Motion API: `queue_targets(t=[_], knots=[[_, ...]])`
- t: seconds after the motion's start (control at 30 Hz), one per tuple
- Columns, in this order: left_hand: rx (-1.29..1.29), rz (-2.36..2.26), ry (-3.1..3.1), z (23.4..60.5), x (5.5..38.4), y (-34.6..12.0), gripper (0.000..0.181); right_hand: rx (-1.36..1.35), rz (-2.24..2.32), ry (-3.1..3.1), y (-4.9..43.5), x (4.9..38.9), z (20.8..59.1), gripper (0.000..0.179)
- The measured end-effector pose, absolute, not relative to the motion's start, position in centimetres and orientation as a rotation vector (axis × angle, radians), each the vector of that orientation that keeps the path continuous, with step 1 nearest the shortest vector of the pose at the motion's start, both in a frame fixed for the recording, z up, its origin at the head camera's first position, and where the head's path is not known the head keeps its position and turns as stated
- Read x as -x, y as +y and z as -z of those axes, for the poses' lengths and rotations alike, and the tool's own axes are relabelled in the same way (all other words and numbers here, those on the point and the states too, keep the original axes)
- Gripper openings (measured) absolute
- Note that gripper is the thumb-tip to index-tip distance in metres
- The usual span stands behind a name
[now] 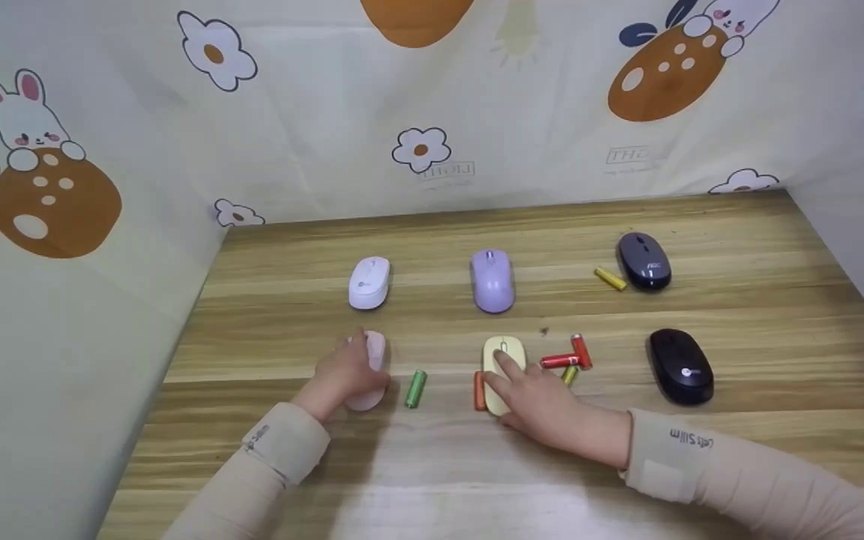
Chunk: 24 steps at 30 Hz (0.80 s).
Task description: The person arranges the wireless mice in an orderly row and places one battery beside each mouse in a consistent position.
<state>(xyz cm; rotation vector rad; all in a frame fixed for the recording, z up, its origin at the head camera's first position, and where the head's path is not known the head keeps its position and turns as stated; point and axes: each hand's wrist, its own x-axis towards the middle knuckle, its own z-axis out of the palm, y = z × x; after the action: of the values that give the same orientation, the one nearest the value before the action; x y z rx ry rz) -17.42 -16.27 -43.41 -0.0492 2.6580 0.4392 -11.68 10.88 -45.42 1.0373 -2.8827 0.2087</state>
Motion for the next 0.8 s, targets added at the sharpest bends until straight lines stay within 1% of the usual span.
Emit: queue_targets(t=[0.23,0.67,0.8], knots=[[0.051,-0.429,2.691,43.26,17.09,-16.43,0.094,-1.031,-0.217,-2.894,10.89,11.68,45.46,0.061],[0.070,-0.449,2.697,43.28,16.97,-16.43,0.094,-1.016,-0.254,-2.900,10.88,11.63,45.48,0.060],[0.067,-0.424,2.696,43.28,16.97,-16.45,0.094,-1.013,-0.217,-2.875,10.80,11.62,45.55,0.057]])
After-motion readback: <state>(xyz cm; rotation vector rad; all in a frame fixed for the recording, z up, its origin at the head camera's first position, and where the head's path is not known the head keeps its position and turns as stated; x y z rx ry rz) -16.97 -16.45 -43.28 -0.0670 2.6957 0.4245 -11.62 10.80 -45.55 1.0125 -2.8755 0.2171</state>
